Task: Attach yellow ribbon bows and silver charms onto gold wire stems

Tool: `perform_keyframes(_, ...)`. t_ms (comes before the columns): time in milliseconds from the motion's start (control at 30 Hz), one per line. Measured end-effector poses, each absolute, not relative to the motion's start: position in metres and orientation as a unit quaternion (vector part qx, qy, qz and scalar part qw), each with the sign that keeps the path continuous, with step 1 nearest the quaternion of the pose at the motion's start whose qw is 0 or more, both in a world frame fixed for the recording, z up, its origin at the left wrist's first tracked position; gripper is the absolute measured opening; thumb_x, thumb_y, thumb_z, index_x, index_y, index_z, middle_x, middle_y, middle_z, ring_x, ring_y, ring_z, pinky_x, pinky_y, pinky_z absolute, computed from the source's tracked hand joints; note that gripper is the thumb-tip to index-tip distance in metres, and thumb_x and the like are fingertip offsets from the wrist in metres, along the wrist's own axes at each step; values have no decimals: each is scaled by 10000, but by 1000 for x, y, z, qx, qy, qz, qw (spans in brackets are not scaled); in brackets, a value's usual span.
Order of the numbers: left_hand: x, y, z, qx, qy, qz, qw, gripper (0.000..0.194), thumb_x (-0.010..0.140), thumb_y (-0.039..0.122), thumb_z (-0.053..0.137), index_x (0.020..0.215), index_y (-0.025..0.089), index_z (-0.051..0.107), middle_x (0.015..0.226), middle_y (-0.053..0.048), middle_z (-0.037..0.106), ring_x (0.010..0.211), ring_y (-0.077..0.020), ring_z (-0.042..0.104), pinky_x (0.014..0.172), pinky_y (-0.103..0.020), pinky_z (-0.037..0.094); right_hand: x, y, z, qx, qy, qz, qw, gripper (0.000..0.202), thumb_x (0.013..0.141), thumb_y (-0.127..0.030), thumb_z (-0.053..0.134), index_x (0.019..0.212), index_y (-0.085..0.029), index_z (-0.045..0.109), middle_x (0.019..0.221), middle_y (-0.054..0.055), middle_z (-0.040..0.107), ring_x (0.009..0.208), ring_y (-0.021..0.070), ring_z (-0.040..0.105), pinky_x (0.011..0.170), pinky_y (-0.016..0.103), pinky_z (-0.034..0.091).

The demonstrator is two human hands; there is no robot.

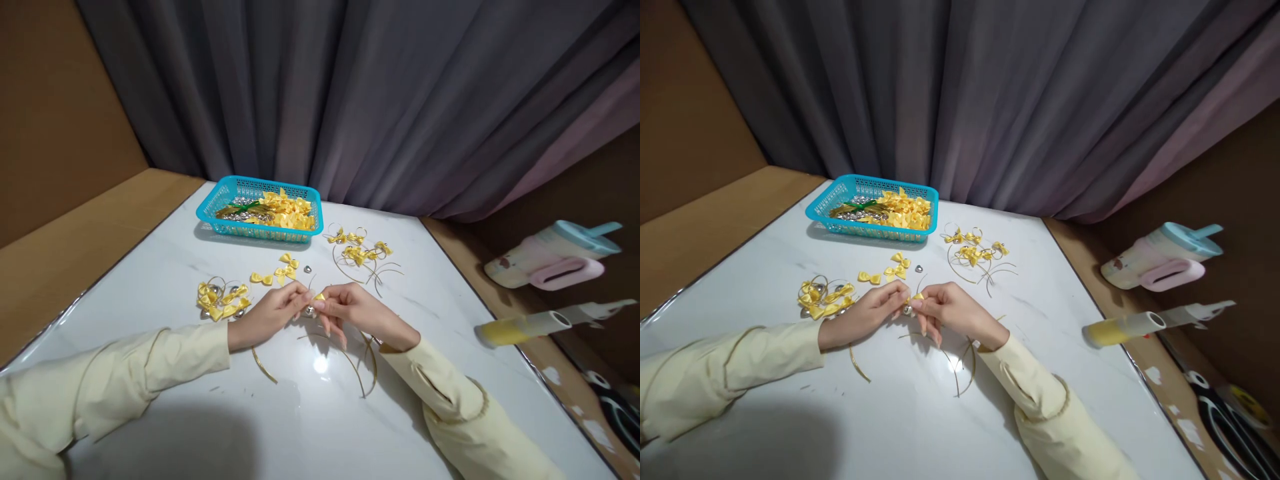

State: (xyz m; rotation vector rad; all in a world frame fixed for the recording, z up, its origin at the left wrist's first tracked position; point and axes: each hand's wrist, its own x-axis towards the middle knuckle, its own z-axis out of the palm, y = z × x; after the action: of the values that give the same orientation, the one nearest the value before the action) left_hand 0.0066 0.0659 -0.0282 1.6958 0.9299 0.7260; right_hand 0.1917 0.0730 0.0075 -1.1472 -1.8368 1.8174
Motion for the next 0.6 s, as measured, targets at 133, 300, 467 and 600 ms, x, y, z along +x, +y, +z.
perform_keyframes(133,7,67,-28,681,383,300,547,314,900,425,394,737,165,465,571,60,407,509,-88,381,495,-204,312,194,74,7,-410,-656,615,152,361,753,-499,593,671,-157,510,507,-31,567,344,73,483,394,200,379)
perform_keyframes(300,5,69,-27,661,370,296,583,321,874,430,447,710,157,490,541,62,400,485,-82,354,481,-207,282,197,76,7,-415,-705,555,149,310,764,-393,599,592,-144,532,462,-44,511,340,40,344,374,186,280)
perform_keyframes(467,5,66,-26,645,344,283,621,344,861,432,473,660,154,478,542,59,399,485,-76,336,477,-208,255,194,74,5,-418,-746,491,168,226,753,-175,556,535,-140,508,447,-54,465,445,53,378,470,182,297)
perform_keyframes(600,5,63,-23,639,331,268,640,337,856,426,484,661,151,492,532,63,402,469,-69,334,465,-202,249,195,73,4,-410,-757,488,145,193,753,-119,499,561,-142,507,465,-56,476,436,49,385,452,170,295)
